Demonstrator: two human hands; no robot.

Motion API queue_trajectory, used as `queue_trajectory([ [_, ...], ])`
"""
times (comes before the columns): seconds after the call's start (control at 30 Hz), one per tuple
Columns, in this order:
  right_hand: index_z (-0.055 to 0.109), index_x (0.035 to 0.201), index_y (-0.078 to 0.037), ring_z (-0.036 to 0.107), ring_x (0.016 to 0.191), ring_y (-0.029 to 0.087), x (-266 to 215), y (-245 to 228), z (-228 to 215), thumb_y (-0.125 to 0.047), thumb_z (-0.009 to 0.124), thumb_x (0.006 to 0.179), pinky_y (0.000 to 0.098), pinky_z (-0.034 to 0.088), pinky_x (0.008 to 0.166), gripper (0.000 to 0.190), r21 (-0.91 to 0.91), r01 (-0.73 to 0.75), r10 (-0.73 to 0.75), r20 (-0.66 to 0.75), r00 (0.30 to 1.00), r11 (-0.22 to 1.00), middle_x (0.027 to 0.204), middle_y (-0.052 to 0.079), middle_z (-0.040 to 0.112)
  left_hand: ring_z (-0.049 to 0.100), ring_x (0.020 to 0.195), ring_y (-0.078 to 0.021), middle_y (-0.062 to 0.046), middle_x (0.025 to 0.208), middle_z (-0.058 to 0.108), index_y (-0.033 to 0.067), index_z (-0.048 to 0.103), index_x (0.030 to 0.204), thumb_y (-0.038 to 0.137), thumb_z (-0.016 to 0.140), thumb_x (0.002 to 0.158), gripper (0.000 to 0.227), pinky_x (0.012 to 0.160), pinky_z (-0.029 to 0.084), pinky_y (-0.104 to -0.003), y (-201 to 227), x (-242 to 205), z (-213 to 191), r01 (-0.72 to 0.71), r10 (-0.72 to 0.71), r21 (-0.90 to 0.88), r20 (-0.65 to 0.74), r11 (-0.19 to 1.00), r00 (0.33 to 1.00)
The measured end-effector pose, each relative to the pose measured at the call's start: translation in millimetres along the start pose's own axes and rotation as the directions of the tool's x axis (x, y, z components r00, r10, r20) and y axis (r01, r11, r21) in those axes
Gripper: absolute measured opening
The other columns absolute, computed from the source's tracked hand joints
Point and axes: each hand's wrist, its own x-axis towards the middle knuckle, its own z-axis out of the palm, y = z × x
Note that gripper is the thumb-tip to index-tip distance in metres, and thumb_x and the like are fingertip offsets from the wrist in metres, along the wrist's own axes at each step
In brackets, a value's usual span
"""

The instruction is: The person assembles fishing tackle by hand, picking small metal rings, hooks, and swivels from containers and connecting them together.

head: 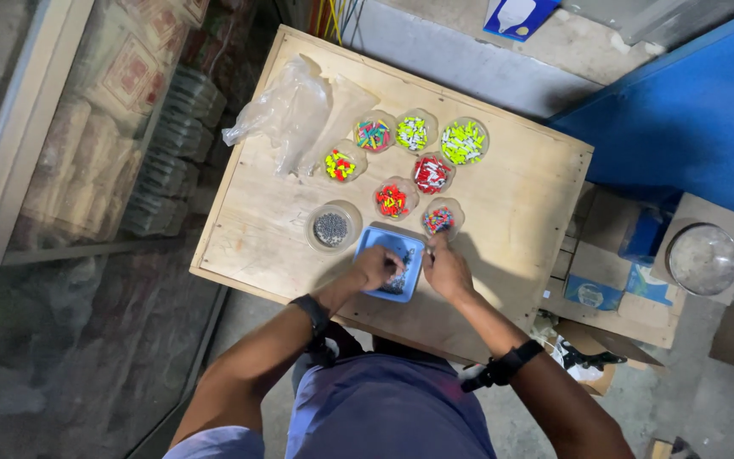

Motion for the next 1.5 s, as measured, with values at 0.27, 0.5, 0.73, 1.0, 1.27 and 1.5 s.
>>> queue_trajectory([
  [0.27,0.058,0.111,-0.006,0.073,0.08,0.038,-1.9,-38.0,-9.0,-0.012,0.064,0.096,0.045,0.056,0.068,0.017,0.244,0.281,-0.263,-0.102,0.959,0.928,0.088,0.019,0.072,0.073,0.085,-0.018,-0.012,0.099,0.076,-0.0034,0.074,0.108,0.005,0.072,0.094,0.017,0.077,0.064,-0.031,12.0,-11.7,-37.1,0.032,-0.086,-0.546,-0.073,0.837,0.994],
  [0.5,0.061,0.107,-0.004,0.075,0.085,0.02,13.5,-97.3,31.1,-0.014,0.074,0.095,0.0325,0.059,0.075,0.02,0.398,0.405,-0.411,-0.074,0.909,0.823,0.097,0.011,0.075,0.071,0.093,-0.0146,-0.009,0.106,0.073,-0.0002,0.072,0.117,0.002,0.066,0.094,0.024,0.085,0.06,-0.025,0.4,-51.6,-97.8,-0.111,-0.132,-0.794,-0.234,0.597,0.963],
  [0.73,0.061,0.107,-0.003,0.074,0.088,0.014,59.8,-133.2,85.2,-0.009,0.077,0.091,0.0278,0.058,0.078,0.024,0.519,0.386,-0.441,-0.021,0.897,0.762,0.094,0.008,0.076,0.069,0.092,-0.013,-0.008,0.107,0.074,-0.0033,0.071,0.119,0.006,0.062,0.099,0.023,0.082,0.059,-0.024,-9.3,-73.0,-125.7,-0.271,-0.088,-0.824,-0.359,0.497,0.929],
  [1.0,0.06,0.106,0.0,0.074,0.093,0.014,81.5,-123.6,99.9,0.001,0.069,0.092,0.0282,0.059,0.084,0.017,0.598,0.287,-0.432,0.111,0.895,0.748,0.096,0.008,0.074,0.071,0.086,-0.0165,-0.012,0.104,0.074,-0.0042,0.07,0.118,0.009,0.065,0.098,0.024,0.081,0.061,-0.026,-11.7,-62.0,-132.0,-0.19,-0.247,-0.851,-0.345,0.49,0.906],
  [1.27,0.064,0.105,0.0,0.074,0.089,0.015,76.4,-125.2,78.8,0.001,0.07,0.089,0.0292,0.059,0.081,0.017,0.513,0.243,-0.321,0.069,0.945,0.824,0.095,0.009,0.075,0.071,0.086,-0.0157,-0.011,0.104,0.074,-0.0038,0.071,0.118,0.01,0.069,0.096,0.025,0.081,0.062,-0.027,-16.4,-49.0,-133.4,-0.173,-0.244,-0.851,-0.328,0.496,0.913],
  [1.5,0.063,0.112,0.0,0.074,0.09,0.016,78.8,-126.5,80.2,-0.003,0.068,0.094,0.0318,0.059,0.081,0.019,0.476,0.248,-0.311,0.056,0.949,0.843,0.098,0.01,0.076,0.071,0.09,-0.014,-0.009,0.104,0.074,-0.0033,0.071,0.119,0.013,0.067,0.097,0.028,0.083,0.063,-0.027,-10.1,-55.4,-137.5,-0.144,-0.218,-0.849,-0.288,0.508,0.932],
])
